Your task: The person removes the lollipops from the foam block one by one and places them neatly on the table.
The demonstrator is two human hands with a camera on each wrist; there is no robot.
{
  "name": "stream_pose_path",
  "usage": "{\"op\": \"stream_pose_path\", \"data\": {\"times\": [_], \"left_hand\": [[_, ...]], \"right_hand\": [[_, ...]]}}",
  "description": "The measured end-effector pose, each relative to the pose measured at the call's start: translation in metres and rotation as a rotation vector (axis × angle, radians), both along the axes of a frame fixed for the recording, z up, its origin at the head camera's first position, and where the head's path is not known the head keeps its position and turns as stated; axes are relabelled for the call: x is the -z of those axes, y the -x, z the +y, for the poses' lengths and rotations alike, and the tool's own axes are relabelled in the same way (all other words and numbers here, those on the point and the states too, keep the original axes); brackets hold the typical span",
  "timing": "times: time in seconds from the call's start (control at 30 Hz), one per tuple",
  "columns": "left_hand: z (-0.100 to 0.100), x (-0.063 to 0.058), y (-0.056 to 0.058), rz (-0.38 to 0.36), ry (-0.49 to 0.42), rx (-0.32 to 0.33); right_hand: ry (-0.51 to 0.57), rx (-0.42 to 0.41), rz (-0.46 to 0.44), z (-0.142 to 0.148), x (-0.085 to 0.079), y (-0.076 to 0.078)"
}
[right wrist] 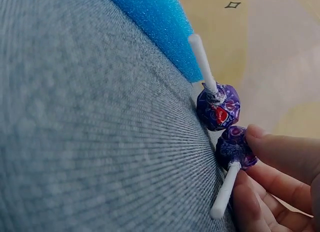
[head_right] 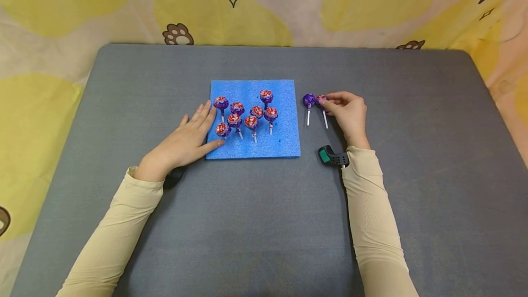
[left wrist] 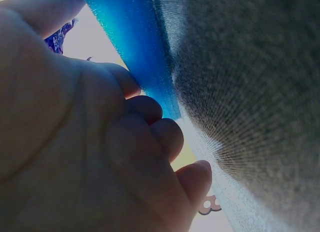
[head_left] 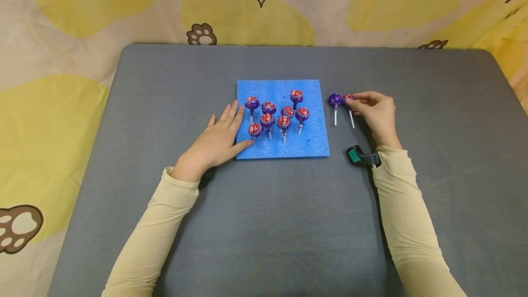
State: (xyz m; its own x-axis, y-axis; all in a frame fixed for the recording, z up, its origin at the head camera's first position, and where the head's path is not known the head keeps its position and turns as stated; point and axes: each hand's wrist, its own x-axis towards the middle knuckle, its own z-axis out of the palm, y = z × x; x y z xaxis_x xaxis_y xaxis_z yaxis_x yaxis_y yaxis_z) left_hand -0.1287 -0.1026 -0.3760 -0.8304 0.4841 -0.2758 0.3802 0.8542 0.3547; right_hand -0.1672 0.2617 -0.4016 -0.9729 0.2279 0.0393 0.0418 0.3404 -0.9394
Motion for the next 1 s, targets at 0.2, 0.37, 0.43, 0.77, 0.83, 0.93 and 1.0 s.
{"op": "stream_pose_path", "data": {"times": [0.2, 0.37, 0.43, 0.77, 0.83, 0.93, 1.0], "left_hand": [[-0.001, -0.001, 0.000, 0.002, 0.001, -0.004], [-0.001, -0.001, 0.000, 0.000, -0.001, -0.003], [-0.001, -0.001, 0.000, -0.002, -0.003, -0.001], [0.000, -0.003, 0.000, -0.004, -0.001, -0.001], [0.000, -0.005, 0.000, -0.003, 0.001, -0.003], [0.000, -0.005, -0.001, -0.009, 0.002, -0.004], [0.001, -0.005, -0.002, -0.014, 0.003, -0.004]], "right_hand": [[0.026, -0.014, -0.012, 0.000, -0.004, 0.000], [0.147, 0.040, 0.031, 0.000, -0.007, -0.002], [0.221, 0.075, 0.073, -0.001, -0.009, -0.003], [0.323, -0.089, 0.205, -0.020, -0.032, -0.014], [0.285, -0.180, 0.185, -0.026, -0.037, -0.016], [0.165, -0.283, 0.137, -0.037, -0.041, -0.019], [0.086, -0.330, 0.102, -0.044, -0.042, -0.021]]}}
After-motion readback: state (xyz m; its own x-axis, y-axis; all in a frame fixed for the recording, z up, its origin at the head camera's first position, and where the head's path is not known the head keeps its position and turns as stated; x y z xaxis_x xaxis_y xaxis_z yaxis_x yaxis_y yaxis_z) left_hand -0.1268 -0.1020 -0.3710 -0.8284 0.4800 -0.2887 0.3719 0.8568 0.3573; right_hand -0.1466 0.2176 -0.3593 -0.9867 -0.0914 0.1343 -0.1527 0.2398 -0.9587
